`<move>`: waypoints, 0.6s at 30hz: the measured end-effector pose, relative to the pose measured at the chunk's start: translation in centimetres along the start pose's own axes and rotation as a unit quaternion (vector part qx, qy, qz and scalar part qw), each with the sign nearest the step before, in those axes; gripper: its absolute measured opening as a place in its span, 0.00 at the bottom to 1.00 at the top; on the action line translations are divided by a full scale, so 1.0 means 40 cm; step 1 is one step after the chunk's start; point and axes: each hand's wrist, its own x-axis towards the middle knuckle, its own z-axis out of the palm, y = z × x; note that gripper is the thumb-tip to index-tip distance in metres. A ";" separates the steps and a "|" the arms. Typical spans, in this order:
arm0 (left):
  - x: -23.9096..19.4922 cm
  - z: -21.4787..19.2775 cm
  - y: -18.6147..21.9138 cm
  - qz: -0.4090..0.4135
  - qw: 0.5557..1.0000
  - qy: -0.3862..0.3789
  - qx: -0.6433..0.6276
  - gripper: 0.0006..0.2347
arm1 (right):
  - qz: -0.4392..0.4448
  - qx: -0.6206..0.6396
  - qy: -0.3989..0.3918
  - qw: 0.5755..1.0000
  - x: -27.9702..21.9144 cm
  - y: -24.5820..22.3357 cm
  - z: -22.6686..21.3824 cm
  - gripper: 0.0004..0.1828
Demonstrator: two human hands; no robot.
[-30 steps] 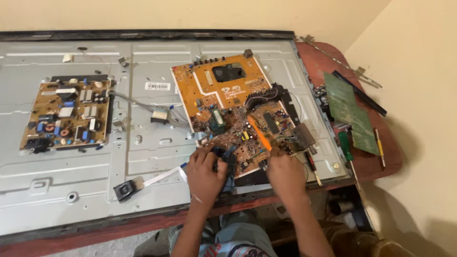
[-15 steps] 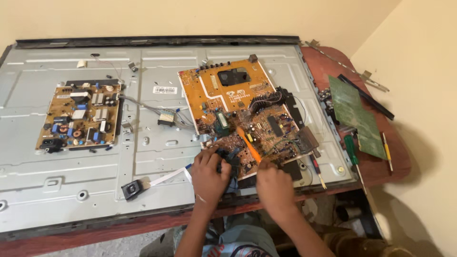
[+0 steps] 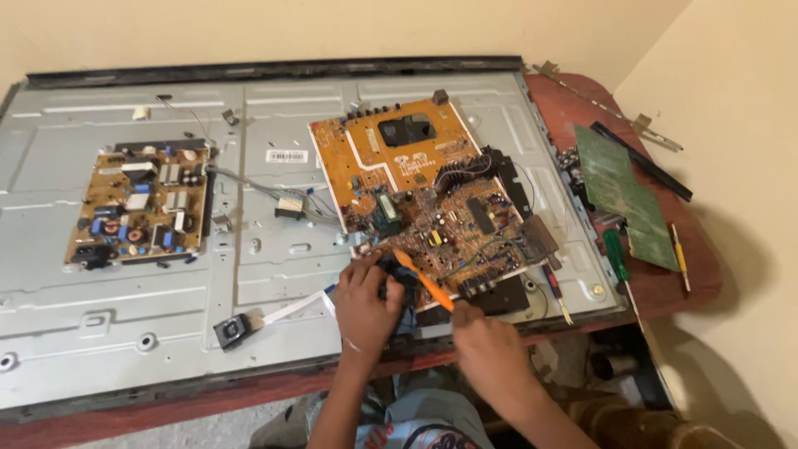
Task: The person uses a small brush to clean dust and debris from a disassembled television circuit board. They hold the board steady with one hand while brushing with the other, working across various components.
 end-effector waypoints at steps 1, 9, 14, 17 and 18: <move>-0.002 0.003 -0.001 -0.008 1.000 -0.001 0.003 0.06 | -0.004 0.015 -0.011 1.000 -0.021 0.015 -0.013 0.16; -0.001 0.003 0.007 -0.005 1.000 0.007 0.006 0.05 | 0.155 0.092 -0.010 0.984 -0.079 0.206 -0.101 0.13; -0.002 -0.003 -0.001 -0.015 1.000 -0.008 -0.004 0.05 | 0.233 0.070 -0.070 0.967 -0.075 0.253 -0.058 0.13; 0.003 0.002 0.004 0.000 1.000 0.011 -0.010 0.06 | 0.206 0.088 0.006 0.975 -0.072 0.270 -0.036 0.14; 0.005 0.010 0.009 0.002 1.000 0.014 -0.013 0.07 | 0.225 0.056 -0.010 0.973 -0.068 0.280 -0.041 0.16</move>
